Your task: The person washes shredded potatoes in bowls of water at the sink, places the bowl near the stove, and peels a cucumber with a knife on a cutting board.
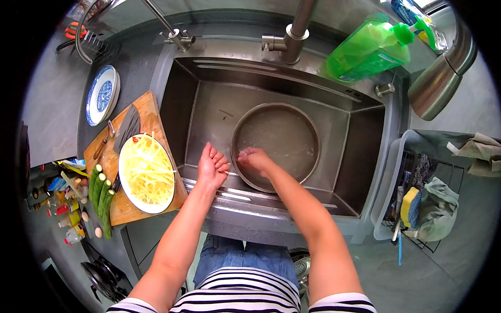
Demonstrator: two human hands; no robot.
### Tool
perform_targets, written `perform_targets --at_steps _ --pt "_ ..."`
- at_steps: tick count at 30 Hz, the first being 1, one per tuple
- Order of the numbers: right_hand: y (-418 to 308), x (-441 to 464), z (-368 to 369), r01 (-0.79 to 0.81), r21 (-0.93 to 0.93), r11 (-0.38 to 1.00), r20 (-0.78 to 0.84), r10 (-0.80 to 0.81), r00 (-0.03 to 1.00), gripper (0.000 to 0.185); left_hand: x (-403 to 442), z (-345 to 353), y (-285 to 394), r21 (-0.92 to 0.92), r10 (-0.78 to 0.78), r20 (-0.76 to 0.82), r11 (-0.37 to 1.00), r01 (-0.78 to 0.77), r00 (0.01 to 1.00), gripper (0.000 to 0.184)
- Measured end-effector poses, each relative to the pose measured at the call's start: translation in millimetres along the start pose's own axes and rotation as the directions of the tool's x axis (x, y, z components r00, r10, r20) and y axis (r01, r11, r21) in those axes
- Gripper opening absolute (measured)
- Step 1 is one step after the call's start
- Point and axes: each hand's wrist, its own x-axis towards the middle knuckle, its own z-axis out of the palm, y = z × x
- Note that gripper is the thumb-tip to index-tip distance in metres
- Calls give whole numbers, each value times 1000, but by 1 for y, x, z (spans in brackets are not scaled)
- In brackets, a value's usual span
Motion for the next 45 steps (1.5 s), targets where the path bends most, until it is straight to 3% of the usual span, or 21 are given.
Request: perform_targets --at_steps 1,7,10,13,17,19,20,22,23,24,25,27,29,30,33,36,38,39,42,43,45 --pt "-3 -5 1 -60 22 998 24 59 998 11 0 0 -1 -6 -2 3 1000 2 1000 43" --pt "9 -23 1 -26 167 986 59 16 998 12 1 1 -8 -6 -7 15 1000 7 1000 43" --pt "5 -42 3 -29 107 994 38 25 999 14 2 1 -8 -10 -7 16 1000 7 1000 42" --pt "21 -46 0 135 -384 913 -15 -152 988 17 1 4 -8 4 -2 10 1000 2 1000 42" --pt "18 -50 -8 107 -339 935 77 -86 993 14 5 -2 -10 23 -10 66 1000 8 998 40" --pt "-5 -64 -5 156 -146 977 7 -157 988 10 10 -9 -13 23 -12 139 1000 9 990 37" --pt "-16 -73 -1 184 -50 982 -31 -186 982 8 12 -9 -15 44 -10 98 999 6 995 35" --pt "-29 -83 14 480 11 877 -87 -477 875 8 10 -1 -22 85 -6 15 996 5 1000 32" --pt "-35 -88 23 613 33 790 -121 -605 787 9 13 -3 -25 107 -47 74 994 39 996 32" --pt "-45 -100 33 635 13 772 -41 -634 772 15 20 -8 -30 132 -88 133 989 70 987 32" --pt "-57 -116 42 611 -32 791 65 -608 791 21 16 -2 -31 159 -128 190 982 98 973 33" --pt "-56 -121 46 606 56 793 107 -608 786 28 10 5 -36 127 -129 197 986 105 972 35" --pt "-57 -124 32 596 132 792 57 -606 793 32 10 10 -36 73 -118 244 992 103 963 33" --pt "-67 -138 28 476 270 837 3 -495 869 32 9 11 -35 67 -132 241 991 120 961 31" --pt "-61 -145 -5 547 165 821 -123 -533 837 26 4 17 -31 50 -177 234 984 170 956 32" --pt "-32 -145 -63 446 202 872 -252 -394 884 21 1 11 -23 75 -220 253 975 208 942 37" --pt "-12 -144 -97 343 -143 928 -436 -370 820 22 -8 18 -21 81 -206 164 977 195 965 38" --pt "-6 -147 -104 218 -466 858 -530 -467 708 25 -13 21 -19 82 -198 119 979 189 973 39" --pt "17 -149 -126 -214 -752 624 -585 -482 652 40 -20 22 -15 79 -189 114 980 181 975 40" --pt "23 -141 -130 -210 -625 752 -598 -288 748 39 -23 21 -16 73 -190 114 980 183 975 40" --pt "26 -125 -134 -271 -313 910 -474 97 875 37 -30 22 -17 90 -190 116 980 180 975 39"
